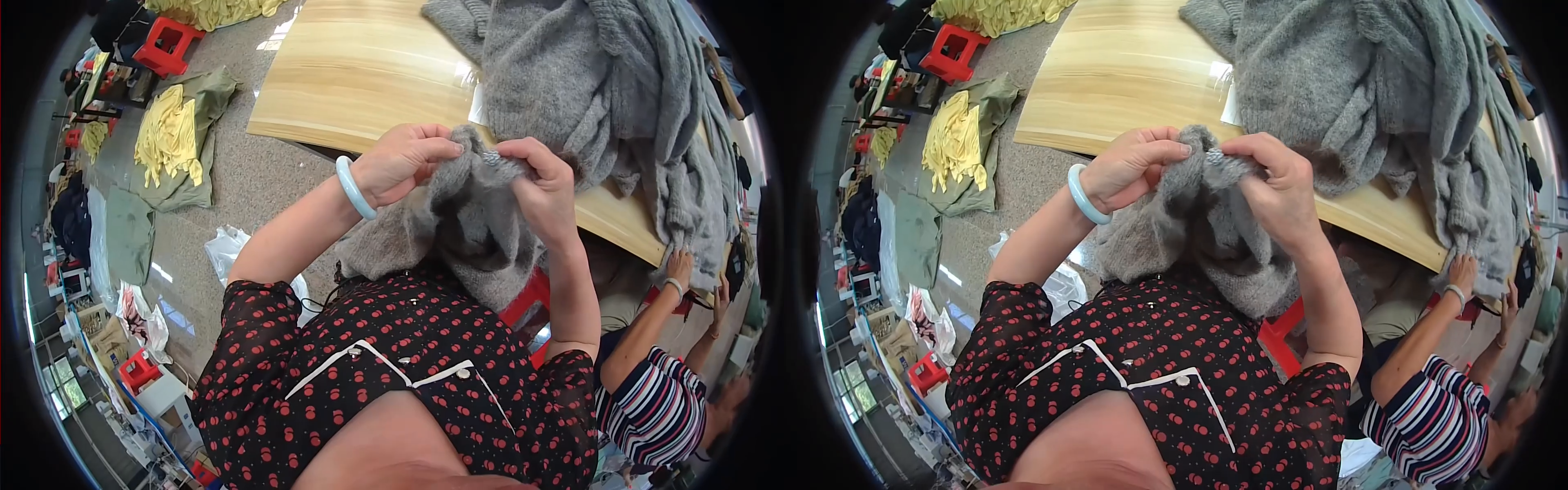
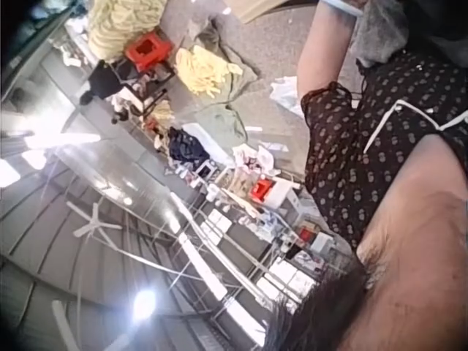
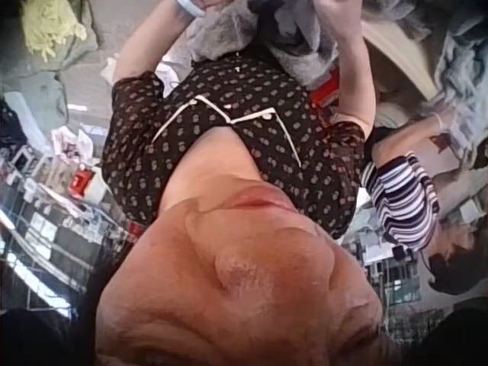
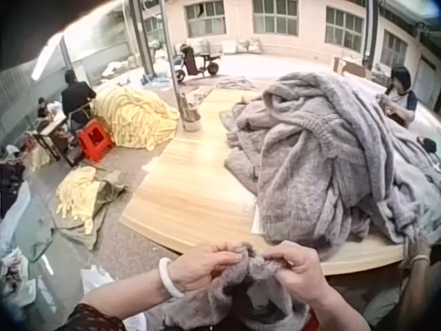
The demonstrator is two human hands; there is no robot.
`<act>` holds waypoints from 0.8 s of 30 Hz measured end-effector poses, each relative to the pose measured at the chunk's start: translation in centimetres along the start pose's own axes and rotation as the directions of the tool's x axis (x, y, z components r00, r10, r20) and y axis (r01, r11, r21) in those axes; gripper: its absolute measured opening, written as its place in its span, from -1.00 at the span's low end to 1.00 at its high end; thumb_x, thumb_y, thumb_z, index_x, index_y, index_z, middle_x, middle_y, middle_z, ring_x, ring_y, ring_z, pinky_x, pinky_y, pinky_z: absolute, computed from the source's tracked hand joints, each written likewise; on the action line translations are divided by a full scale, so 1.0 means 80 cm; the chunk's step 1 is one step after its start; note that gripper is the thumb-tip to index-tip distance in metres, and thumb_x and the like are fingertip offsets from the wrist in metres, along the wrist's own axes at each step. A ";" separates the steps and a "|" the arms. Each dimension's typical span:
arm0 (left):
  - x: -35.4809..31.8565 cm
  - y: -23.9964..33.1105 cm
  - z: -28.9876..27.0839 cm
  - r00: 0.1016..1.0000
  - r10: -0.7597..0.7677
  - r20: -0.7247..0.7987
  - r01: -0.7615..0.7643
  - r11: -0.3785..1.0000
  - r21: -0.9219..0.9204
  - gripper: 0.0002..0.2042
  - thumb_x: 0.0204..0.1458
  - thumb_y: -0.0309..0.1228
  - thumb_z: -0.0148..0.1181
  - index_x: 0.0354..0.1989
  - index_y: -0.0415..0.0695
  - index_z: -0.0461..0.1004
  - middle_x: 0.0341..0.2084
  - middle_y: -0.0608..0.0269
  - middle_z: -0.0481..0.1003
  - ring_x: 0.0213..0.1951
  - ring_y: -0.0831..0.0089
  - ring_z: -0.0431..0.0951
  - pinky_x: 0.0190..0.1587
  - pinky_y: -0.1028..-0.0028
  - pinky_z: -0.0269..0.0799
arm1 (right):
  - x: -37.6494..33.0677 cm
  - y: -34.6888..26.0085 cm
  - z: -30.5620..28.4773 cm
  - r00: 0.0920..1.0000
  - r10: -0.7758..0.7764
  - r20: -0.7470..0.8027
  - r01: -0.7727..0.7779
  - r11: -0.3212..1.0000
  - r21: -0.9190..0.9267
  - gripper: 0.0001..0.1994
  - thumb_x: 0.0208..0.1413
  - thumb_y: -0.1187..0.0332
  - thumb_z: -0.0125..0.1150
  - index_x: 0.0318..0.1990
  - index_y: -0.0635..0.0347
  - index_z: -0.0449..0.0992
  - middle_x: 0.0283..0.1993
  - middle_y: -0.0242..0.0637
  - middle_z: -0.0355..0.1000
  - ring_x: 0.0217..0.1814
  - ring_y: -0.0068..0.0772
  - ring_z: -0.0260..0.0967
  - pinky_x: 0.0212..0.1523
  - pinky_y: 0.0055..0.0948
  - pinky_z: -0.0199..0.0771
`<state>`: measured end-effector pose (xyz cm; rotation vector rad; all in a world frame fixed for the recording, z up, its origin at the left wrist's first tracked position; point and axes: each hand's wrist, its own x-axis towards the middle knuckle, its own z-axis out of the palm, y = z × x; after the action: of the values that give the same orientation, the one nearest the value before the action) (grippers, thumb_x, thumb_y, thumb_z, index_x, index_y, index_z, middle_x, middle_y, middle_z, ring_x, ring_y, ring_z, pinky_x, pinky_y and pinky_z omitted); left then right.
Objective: Inspecting a gray knitted sweater for quality control on a workbench.
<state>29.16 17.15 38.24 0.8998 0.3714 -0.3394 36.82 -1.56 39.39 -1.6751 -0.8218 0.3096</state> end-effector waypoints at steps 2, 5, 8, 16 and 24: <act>-0.001 0.001 0.004 1.000 0.027 0.000 -0.027 1.000 -0.004 -0.89 -0.02 -0.49 0.08 -0.32 -0.22 0.39 -0.42 0.33 0.46 -0.38 0.64 0.45 -0.31 0.69 0.37 | 0.002 0.002 0.006 0.999 0.024 0.022 -0.024 0.999 0.025 -0.65 -0.35 0.72 -0.12 -0.32 0.29 0.46 -0.43 -0.30 0.38 -0.38 -0.53 0.31 -0.32 -0.63 0.27; -0.004 0.005 0.006 0.997 0.075 -0.018 -0.073 0.992 0.099 -0.89 -0.01 -0.49 0.08 -0.31 -0.20 0.39 -0.42 0.37 0.45 -0.39 0.69 0.43 -0.33 0.71 0.35 | 0.010 -0.001 0.012 0.995 -0.080 0.056 0.084 0.994 -0.071 -0.65 -0.35 0.72 -0.12 -0.33 0.28 0.46 -0.43 -0.25 0.38 -0.38 -0.45 0.35 -0.34 -0.59 0.29; -0.006 0.004 0.006 0.996 0.083 0.013 -0.084 0.991 0.108 -0.89 0.00 -0.48 0.08 -0.30 -0.18 0.40 -0.43 0.42 0.43 -0.41 0.73 0.38 -0.36 0.74 0.30 | 0.011 0.001 0.017 0.985 -0.171 0.018 0.172 0.976 -0.132 -0.67 -0.34 0.72 -0.10 -0.34 0.27 0.46 -0.43 -0.20 0.38 -0.39 -0.33 0.37 -0.36 -0.52 0.32; -0.008 0.003 0.002 0.983 0.181 -0.024 -0.175 0.970 0.167 -0.90 -0.01 -0.48 0.10 -0.31 -0.17 0.43 -0.44 0.45 0.43 -0.42 0.74 0.36 -0.38 0.74 0.26 | 0.014 0.004 0.030 0.960 -0.280 0.009 0.267 0.906 -0.328 -0.68 -0.35 0.72 -0.08 -0.34 0.29 0.43 -0.48 -0.19 0.33 -0.49 -0.28 0.32 -0.43 -0.52 0.31; -0.007 -0.014 -0.008 0.589 0.770 0.245 -0.572 0.183 0.799 -0.89 -0.16 -0.63 0.17 -0.42 -0.27 0.43 -0.45 0.24 0.45 -0.43 0.50 0.45 -0.35 0.58 0.37 | 0.018 0.015 0.047 0.975 -0.221 -0.011 0.209 0.935 -0.285 -0.74 -0.31 0.68 -0.02 -0.36 0.28 0.42 -0.43 -0.12 0.36 -0.41 -0.13 0.36 -0.41 -0.38 0.36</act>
<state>28.06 17.09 37.38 1.9839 -0.0879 0.5373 36.00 2.10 37.57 -1.8273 -1.0454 0.0019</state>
